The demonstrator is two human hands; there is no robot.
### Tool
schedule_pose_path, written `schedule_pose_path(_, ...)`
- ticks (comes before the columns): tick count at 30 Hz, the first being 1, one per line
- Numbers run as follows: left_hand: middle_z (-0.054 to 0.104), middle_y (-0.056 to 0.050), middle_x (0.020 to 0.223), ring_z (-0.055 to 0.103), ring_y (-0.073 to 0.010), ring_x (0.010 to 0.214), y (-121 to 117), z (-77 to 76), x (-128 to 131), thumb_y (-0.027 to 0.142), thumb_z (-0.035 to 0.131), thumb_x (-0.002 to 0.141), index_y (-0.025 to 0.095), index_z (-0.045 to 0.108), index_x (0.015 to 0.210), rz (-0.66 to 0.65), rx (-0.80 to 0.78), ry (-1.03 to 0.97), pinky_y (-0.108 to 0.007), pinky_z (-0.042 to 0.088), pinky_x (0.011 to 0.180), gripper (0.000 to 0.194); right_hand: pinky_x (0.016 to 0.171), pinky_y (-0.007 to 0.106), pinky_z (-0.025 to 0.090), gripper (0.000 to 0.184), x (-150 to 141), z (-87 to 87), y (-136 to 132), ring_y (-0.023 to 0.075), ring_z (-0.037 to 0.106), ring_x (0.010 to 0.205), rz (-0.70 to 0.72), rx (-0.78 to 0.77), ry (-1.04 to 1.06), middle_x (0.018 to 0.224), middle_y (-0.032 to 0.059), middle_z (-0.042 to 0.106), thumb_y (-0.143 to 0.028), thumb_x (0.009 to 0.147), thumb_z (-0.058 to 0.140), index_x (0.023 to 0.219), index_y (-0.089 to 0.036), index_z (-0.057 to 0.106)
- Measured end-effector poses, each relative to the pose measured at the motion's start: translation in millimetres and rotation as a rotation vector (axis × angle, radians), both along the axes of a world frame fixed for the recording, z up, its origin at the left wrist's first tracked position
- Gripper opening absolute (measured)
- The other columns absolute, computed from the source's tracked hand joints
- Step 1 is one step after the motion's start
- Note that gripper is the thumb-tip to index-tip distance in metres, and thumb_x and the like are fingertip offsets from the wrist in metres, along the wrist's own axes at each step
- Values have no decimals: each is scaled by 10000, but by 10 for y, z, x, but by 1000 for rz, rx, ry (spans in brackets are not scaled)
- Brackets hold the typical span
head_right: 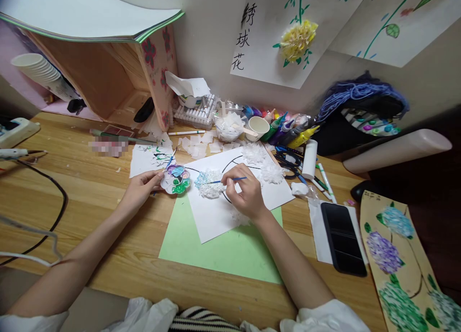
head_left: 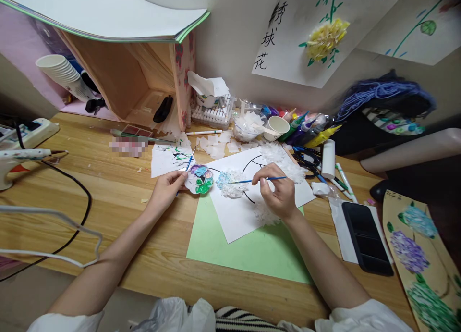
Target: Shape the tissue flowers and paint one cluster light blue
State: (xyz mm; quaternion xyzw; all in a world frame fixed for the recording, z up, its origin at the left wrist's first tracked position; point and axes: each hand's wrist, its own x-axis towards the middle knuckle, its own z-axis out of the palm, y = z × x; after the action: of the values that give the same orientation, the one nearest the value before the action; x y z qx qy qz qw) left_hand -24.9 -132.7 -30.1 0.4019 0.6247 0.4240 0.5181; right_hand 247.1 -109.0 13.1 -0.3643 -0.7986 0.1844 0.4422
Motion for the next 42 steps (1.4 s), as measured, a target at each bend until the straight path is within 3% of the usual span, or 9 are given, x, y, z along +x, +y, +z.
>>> schedule_pose_path(7, 708, -54, 798, 647, -193, 733, 2, -12, -4, 509, 639, 675, 144, 677, 867, 0, -7, 3, -302, 541, 707, 414, 632, 345, 407, 157, 5, 10, -9, 170, 495, 651, -45, 33, 40, 639, 20, 559, -134, 802, 423, 730, -217, 534)
schedule_pose_path(42, 705, -29, 768, 643, -168, 699, -1, 3, -2, 492, 664, 661, 158, 686, 840, 9, -4, -42, -272, 538, 693, 379, 619, 335, 431, 200, -46, -41, -39, 168, 493, 685, 62, 132, -39, 668, 25, 577, -29, 736, 452, 797, -204, 527)
